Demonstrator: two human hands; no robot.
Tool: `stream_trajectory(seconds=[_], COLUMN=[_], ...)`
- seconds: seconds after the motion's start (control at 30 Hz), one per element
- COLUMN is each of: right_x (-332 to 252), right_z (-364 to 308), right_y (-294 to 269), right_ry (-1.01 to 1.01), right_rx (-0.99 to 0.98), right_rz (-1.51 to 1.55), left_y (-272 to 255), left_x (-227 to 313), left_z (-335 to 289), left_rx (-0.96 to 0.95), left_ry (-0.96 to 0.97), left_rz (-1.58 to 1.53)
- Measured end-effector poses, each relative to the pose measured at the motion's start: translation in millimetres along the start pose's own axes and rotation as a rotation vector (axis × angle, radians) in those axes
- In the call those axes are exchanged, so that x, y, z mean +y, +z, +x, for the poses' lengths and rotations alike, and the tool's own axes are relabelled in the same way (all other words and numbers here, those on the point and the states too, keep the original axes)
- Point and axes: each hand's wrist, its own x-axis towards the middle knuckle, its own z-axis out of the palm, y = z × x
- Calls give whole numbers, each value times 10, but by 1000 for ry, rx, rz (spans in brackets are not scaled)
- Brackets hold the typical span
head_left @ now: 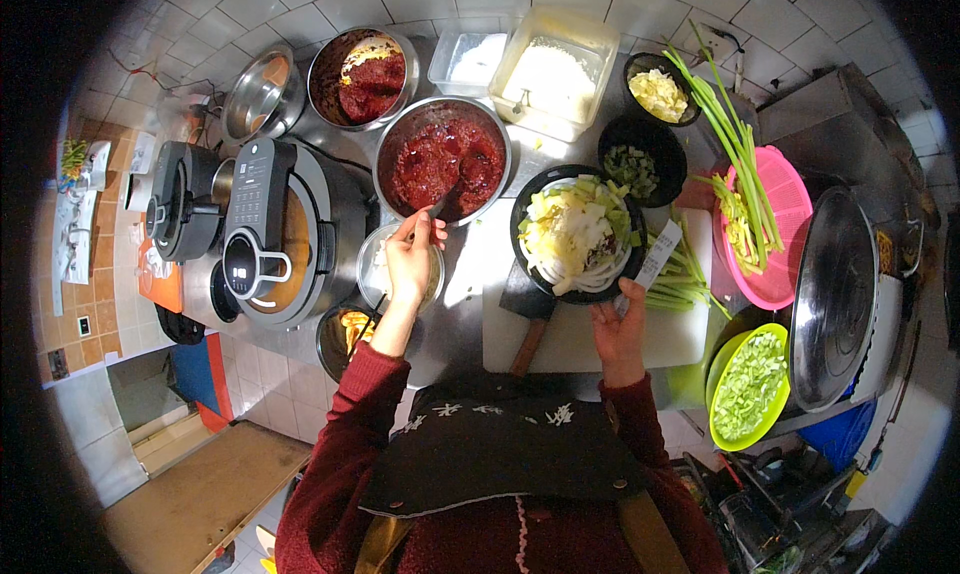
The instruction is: The person assembles a noodle dish by placing noodles in a bowl, adding chopped vegetables, and spooning a red sauce on top. They then handle a receipt and place the finished bowl on a counter.
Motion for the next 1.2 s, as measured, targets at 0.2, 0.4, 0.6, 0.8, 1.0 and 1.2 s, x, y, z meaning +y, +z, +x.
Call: stream_trajectory(seconds=[0.2,0.4,0.6,0.8,1.0,1.2], right_x=[-27,-5,-19,-11,-27,13], right_z=[-44,-17,2,-25,-10,7], right_y=[113,101,54,101,83,57], right_ry=[4,0,9,-19,-3,-6], right_rx=[62,60,77,96,28,79], right_rz=[-7,5,-31,4,1,-3], left_y=[50,19,42,53,68,18], left_x=[9,6,-9,-133,-210,-164], left_z=[-7,7,133,429,515,373], left_rx=[64,133,135,132,97,27], left_ry=[-151,-238,-116,123,149,7], left_rz=[-307,-492,-359,-122,-55,-127])
